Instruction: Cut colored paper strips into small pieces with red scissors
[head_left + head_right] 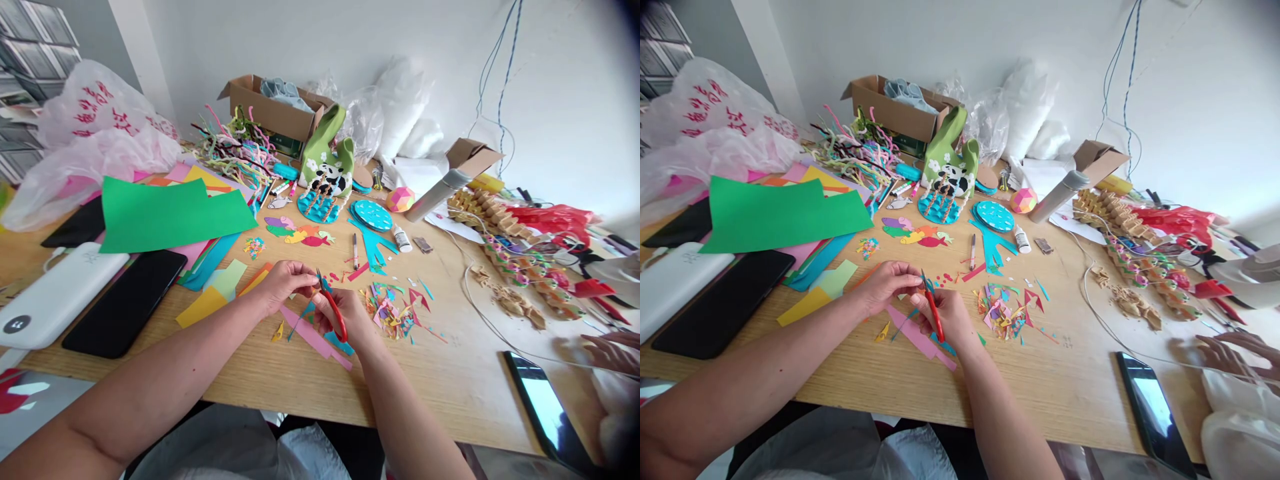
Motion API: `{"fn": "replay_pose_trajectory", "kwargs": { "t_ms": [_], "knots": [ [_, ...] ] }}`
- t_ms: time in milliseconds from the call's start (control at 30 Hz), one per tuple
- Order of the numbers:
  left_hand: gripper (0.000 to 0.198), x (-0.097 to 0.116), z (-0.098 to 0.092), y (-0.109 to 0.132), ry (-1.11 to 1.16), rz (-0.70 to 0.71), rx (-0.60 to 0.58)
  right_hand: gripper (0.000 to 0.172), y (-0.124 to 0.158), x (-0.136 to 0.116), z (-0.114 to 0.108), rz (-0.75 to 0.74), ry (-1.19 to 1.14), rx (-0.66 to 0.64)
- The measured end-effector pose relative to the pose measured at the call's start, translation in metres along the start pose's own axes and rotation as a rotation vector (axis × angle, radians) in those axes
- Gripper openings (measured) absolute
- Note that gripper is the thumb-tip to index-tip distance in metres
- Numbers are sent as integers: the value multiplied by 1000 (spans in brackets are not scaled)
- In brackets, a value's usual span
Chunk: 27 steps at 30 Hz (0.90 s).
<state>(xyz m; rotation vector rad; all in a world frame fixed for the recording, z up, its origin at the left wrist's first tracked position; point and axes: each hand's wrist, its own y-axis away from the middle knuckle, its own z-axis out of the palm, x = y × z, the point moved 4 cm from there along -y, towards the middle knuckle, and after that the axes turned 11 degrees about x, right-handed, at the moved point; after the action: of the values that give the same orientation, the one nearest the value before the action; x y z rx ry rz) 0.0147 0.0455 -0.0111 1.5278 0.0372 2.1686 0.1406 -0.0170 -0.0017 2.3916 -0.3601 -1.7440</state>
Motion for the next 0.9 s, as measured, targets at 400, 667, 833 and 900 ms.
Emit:
{"fn": "replay_pose_trajectory", "kwargs": {
  "t_ms": [400,667,833,900],
  "knots": [
    [14,0,-1,0,-42,7,5,47,-1,1,0,-15,4,-14],
    [13,2,-2,-1,-12,4,29,44,-2,2,-1,-7,-17,-9],
    [15,2,-1,0,-27,-20,16,44,-1,2,-1,-18,-11,-12],
    [16,1,0,0,-27,-21,17,44,-1,2,-1,-14,-14,-14]
  ]
}}
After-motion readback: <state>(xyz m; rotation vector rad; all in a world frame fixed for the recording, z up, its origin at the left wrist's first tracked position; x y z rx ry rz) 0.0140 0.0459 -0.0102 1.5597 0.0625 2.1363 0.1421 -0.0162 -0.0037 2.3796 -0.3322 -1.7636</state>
